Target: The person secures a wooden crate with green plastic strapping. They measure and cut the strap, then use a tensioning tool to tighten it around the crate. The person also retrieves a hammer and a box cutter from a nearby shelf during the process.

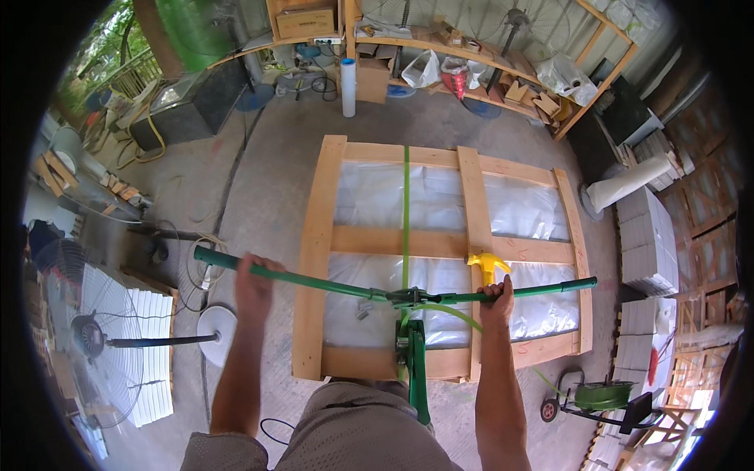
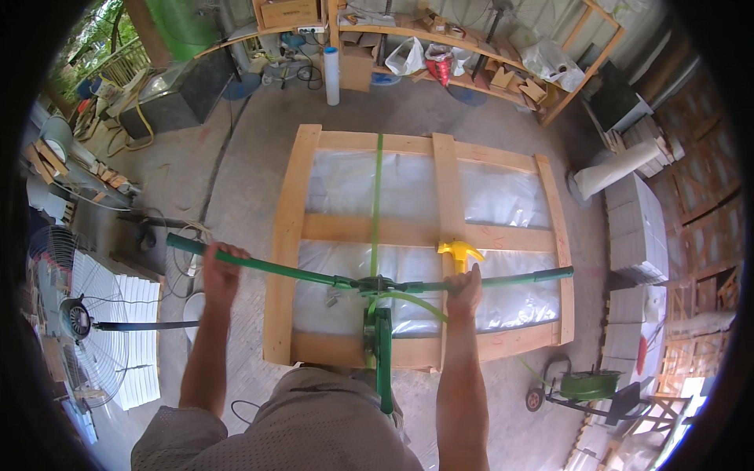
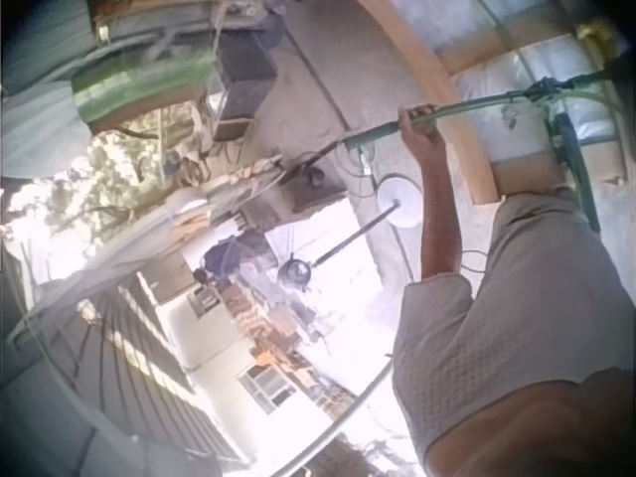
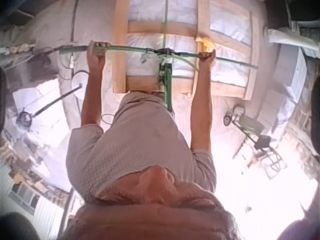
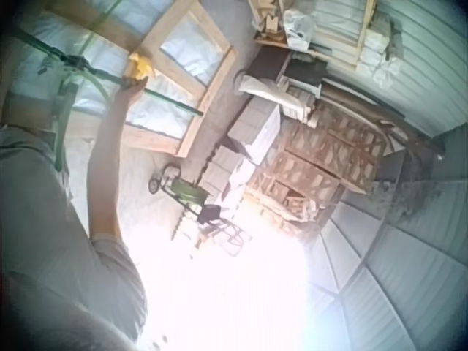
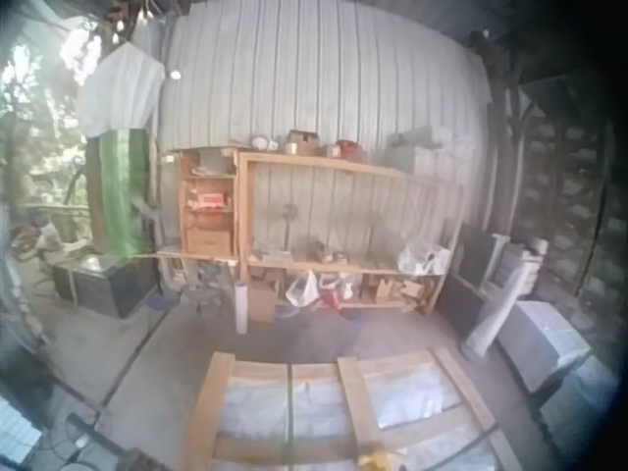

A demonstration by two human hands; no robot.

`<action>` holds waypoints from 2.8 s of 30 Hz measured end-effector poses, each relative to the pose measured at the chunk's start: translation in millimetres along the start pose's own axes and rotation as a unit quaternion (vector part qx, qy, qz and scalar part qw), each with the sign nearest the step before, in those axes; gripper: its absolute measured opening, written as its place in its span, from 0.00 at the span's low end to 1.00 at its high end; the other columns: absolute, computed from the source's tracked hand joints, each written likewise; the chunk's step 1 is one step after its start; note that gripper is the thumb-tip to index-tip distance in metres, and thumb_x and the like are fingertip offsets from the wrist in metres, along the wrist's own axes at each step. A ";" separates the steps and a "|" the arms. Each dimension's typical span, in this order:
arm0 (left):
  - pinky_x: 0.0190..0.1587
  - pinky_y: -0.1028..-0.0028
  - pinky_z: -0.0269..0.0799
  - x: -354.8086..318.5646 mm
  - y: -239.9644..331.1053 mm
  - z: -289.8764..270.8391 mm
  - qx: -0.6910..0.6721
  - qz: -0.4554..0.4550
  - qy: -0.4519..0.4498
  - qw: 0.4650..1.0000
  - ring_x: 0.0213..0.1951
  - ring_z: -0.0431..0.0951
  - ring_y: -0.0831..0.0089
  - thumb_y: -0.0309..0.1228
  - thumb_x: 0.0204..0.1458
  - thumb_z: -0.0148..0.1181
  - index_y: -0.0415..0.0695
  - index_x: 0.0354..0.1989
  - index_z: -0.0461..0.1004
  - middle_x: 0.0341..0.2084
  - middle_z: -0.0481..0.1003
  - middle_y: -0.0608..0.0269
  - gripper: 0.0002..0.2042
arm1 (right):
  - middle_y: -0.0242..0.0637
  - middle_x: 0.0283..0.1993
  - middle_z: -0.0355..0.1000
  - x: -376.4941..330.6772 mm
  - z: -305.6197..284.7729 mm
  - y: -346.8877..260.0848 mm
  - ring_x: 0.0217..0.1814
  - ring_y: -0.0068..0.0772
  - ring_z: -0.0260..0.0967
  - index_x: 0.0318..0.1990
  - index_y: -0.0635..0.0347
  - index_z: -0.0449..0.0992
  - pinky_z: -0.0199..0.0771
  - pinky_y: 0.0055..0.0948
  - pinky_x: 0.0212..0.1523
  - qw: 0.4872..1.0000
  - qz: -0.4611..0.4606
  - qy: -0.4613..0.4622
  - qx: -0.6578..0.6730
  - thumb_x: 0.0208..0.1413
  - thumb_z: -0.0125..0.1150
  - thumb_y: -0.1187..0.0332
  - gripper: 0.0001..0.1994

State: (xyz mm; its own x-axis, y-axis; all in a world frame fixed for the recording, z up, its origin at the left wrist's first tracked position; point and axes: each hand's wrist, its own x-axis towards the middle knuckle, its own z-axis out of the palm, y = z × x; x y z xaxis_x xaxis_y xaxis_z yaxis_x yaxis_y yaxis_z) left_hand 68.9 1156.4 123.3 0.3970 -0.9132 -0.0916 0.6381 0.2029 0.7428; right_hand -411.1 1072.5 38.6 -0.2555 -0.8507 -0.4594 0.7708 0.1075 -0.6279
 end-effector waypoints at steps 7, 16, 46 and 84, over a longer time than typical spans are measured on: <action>0.34 0.68 0.61 7.1 95.3 -0.4 -0.099 0.065 0.002 0.993 0.21 0.62 0.69 0.46 0.59 0.42 0.46 0.22 0.64 0.15 0.61 0.65 0.19 | 0.27 0.18 0.62 15.2 -1.7 -77.3 0.21 0.24 0.60 0.25 0.54 0.68 0.65 0.27 0.29 0.986 -0.158 -0.055 0.014 0.56 0.55 0.59 0.12; 0.19 0.72 0.50 -1.2 95.0 2.7 -0.086 0.085 0.085 0.989 0.12 0.51 0.76 0.42 0.58 0.38 0.48 0.17 0.56 0.10 0.53 0.70 0.18 | 0.21 0.12 0.39 36.9 -6.9 -122.1 0.12 0.17 0.36 0.20 0.49 0.57 0.38 0.23 0.14 0.983 -0.168 0.070 0.029 0.55 0.55 0.61 0.16; 0.15 0.62 0.54 1.5 180.4 77.7 0.129 0.174 -0.559 0.800 0.11 0.62 0.59 0.26 0.50 0.58 0.44 0.12 0.58 0.09 0.58 0.58 0.18 | 0.20 0.14 0.46 -71.8 79.7 -225.0 0.12 0.18 0.41 0.21 0.47 0.56 0.46 0.22 0.11 0.897 -0.383 0.209 -0.072 0.54 0.55 0.55 0.17; 0.19 0.75 0.60 16.0 134.6 206.6 0.251 0.101 -0.521 0.809 0.16 0.63 0.81 0.37 0.56 0.54 0.39 0.24 0.70 0.11 0.66 0.66 0.14 | 0.38 0.26 0.70 -236.4 312.4 50.6 0.29 0.26 0.66 0.39 0.62 0.72 0.69 0.27 0.31 0.752 -0.509 0.140 -0.396 0.50 0.62 0.66 0.12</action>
State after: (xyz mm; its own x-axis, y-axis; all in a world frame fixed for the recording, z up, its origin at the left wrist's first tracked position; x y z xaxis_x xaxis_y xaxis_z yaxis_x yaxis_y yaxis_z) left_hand 24.8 1096.1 358.8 -0.4799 -0.7342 0.4802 0.1766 0.4553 0.8727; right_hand -129.3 1118.4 311.7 -0.6755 -0.5706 0.4671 -0.4675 -0.1584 -0.8697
